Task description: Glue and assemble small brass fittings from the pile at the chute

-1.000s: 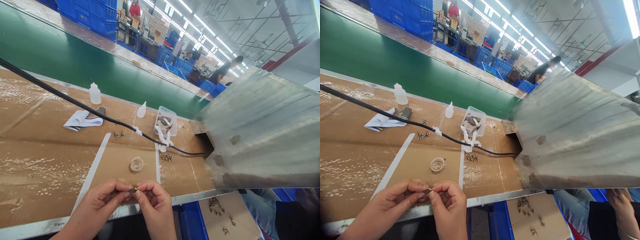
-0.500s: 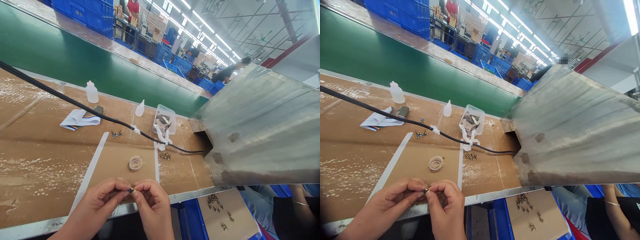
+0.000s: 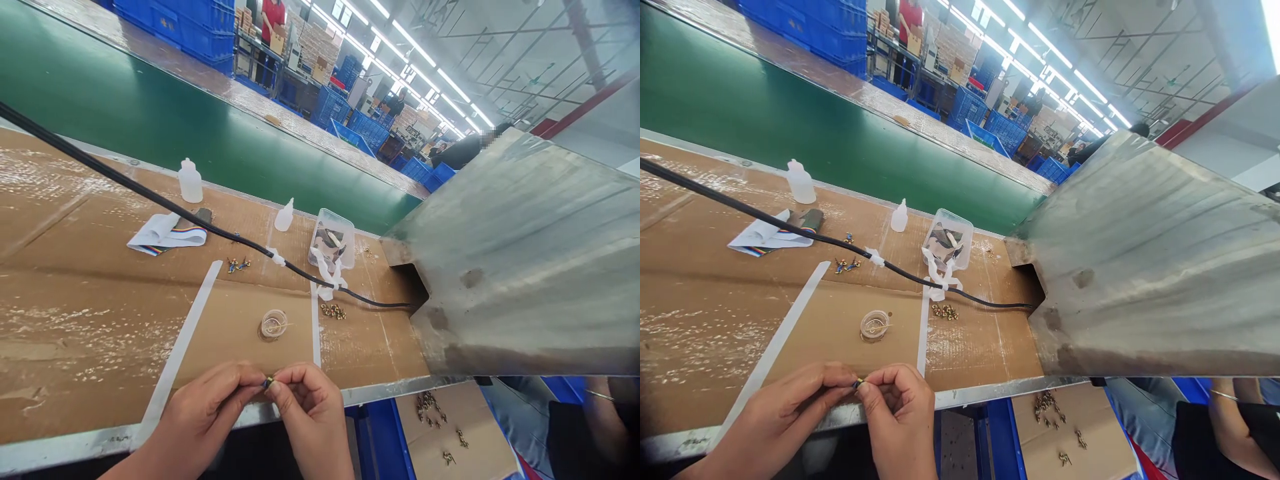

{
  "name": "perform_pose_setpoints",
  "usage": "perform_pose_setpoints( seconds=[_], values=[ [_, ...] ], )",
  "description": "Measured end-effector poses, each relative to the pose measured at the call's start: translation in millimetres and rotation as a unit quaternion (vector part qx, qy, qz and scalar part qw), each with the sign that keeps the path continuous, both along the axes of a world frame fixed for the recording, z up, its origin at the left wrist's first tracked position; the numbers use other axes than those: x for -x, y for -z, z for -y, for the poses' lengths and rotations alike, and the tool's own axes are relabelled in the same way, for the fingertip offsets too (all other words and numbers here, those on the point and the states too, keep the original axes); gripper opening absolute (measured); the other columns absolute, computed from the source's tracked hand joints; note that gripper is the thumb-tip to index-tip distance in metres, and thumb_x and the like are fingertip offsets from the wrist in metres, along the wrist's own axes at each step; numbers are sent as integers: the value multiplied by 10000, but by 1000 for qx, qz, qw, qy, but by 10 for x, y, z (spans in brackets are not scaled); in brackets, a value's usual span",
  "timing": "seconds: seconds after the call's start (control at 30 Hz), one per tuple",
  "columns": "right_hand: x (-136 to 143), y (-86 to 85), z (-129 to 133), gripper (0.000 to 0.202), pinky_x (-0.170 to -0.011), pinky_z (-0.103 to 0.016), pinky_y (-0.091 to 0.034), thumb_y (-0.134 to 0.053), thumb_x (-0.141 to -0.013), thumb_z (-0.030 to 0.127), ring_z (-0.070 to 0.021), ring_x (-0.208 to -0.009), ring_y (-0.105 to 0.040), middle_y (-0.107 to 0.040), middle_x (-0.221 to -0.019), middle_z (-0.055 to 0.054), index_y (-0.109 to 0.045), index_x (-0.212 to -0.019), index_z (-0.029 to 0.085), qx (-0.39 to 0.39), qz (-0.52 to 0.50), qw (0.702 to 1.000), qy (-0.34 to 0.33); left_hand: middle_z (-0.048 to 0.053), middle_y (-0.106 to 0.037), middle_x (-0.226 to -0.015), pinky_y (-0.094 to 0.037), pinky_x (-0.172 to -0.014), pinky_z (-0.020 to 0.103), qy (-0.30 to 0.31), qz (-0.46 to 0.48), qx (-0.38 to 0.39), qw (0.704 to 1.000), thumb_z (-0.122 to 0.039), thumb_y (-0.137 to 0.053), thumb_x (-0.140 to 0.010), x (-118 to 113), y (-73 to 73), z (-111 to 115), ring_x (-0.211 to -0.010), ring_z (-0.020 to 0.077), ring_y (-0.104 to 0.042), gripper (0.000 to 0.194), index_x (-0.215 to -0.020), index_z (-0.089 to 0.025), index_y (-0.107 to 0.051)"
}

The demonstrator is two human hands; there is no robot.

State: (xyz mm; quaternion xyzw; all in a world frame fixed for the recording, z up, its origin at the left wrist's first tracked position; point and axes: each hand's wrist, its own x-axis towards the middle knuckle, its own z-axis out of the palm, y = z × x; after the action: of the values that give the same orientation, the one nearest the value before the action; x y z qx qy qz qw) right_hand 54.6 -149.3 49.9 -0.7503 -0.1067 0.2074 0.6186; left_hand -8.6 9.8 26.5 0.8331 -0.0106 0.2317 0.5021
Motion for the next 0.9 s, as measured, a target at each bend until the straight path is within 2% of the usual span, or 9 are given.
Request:
perform_pose_setpoints(
  seconds=[0.2, 0.37, 0.47, 0.7, 0.9],
  values=[
    [49, 13, 4, 256, -606, -246, -486, -703, -839, 391, -170, -644, -650, -710, -693, -64, -685, -777, 144, 5, -33, 999, 22, -56, -721, -886, -500, -784, 104, 32, -2, -37, 999, -165, -485, -976, 20, 63, 30, -816, 77, -701, 171, -1003, -275, -614],
    [61, 42, -11, 307, -595, -236, -494, -723, -825, 439, -164, -624, -663, -718, -669, -61, -687, -761, 141, -7, -41, 999, 26, -32, -722, -901, -501, -792, 134, 12, 5, -56, 998, -152, -445, -983, 61, 91, 58, -843, 106, -701, 199, -996, -267, -607],
    [31, 41, -1, 328, -587, -243, -503, -746, -802, 459, -167, -610, -666, -718, -654, -63, -696, -747, 140, -12, -47, 999, 16, -18, -725, -957, -499, -825, 147, 20, -10, -62, 998, -129, -467, -964, 86, 121, 54, -904, 124, -699, 200, -1017, -269, -599],
    [-56, 25, 54, 345, -585, -236, -513, -807, -736, 468, -163, -605, -678, -724, -638, -65, -717, -733, 135, -9, -83, 996, -25, -37, -696, -900, -487, -777, 144, 56, -51, -13, 997, -117, -452, -965, 82, 137, 48, -834, 107, -679, 197, -961, -266, -580],
    [-72, 6, 52, 348, -575, -239, -523, -820, -727, 468, -163, -587, -681, -711, -613, -52, -723, -724, 134, -8, -84, 996, -21, -45, -672, -870, -476, -746, 150, 81, -83, 26, 993, -130, -436, -972, 69, 137, 36, -799, 97, -653, 193, -941, -260, -576]
  ],
)
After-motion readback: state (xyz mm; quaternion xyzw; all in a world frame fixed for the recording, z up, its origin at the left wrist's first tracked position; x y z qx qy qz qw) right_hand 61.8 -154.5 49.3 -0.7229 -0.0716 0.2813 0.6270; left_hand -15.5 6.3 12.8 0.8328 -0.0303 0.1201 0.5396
